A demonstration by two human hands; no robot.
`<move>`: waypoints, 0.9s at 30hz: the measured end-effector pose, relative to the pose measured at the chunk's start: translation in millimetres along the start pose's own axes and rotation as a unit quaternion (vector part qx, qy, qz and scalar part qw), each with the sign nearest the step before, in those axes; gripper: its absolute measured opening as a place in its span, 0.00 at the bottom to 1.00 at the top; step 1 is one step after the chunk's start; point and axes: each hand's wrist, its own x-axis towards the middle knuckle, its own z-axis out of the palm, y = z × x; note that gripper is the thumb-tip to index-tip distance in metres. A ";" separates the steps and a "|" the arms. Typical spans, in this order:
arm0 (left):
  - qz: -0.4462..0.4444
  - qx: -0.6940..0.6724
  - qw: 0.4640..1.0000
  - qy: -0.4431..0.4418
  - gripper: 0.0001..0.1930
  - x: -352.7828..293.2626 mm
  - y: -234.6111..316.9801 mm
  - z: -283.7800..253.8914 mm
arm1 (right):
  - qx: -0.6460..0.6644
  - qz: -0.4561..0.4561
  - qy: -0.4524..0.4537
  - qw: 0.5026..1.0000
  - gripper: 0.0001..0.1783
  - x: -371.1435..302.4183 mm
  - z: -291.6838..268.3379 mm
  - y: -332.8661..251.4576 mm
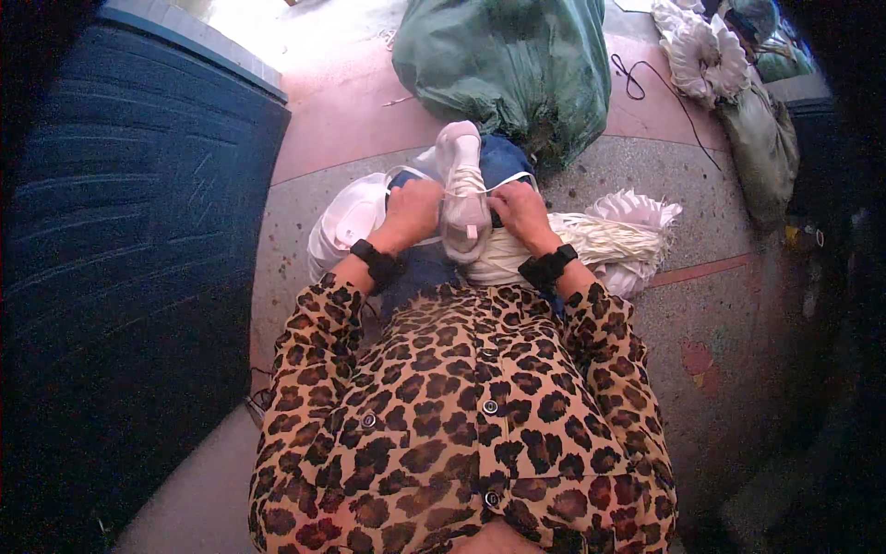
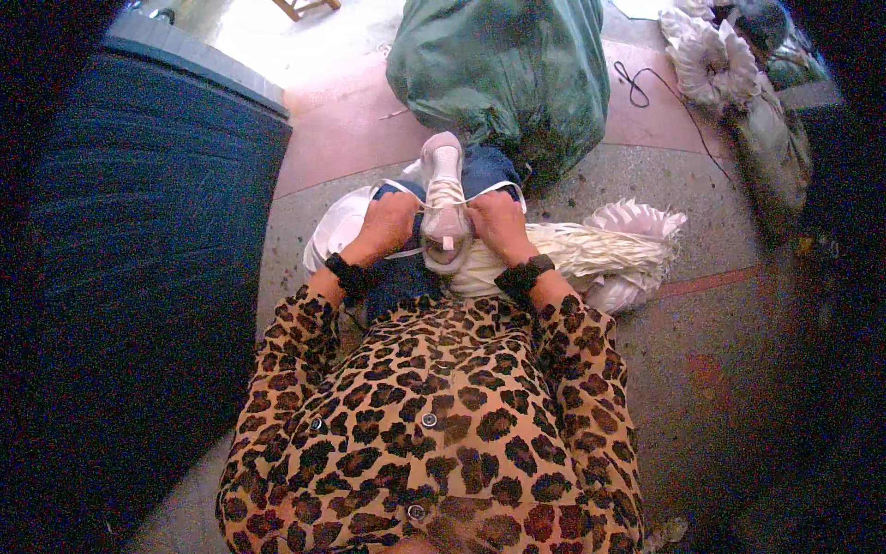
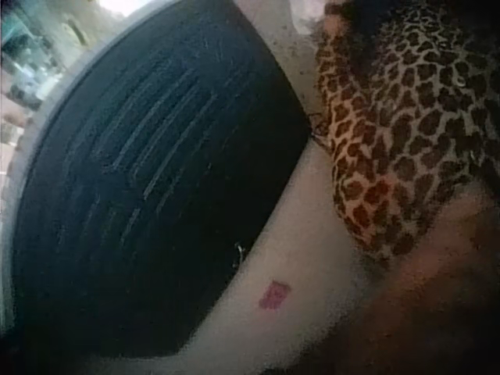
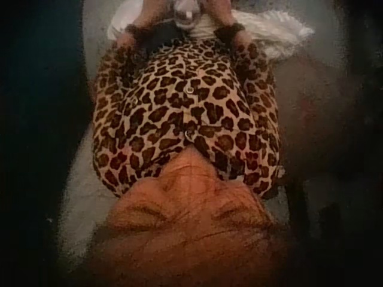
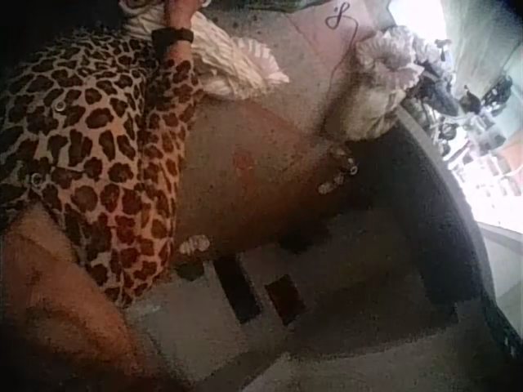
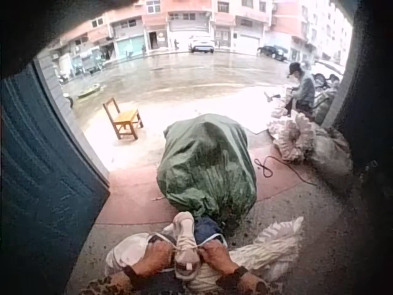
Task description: Insert white laces into a white sneaker.
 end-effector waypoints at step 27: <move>0.118 0.093 0.987 0.065 0.05 20.8 2.7 14.0 | -0.054 0.016 -0.026 0.998 0.12 8.6 5.9 0.6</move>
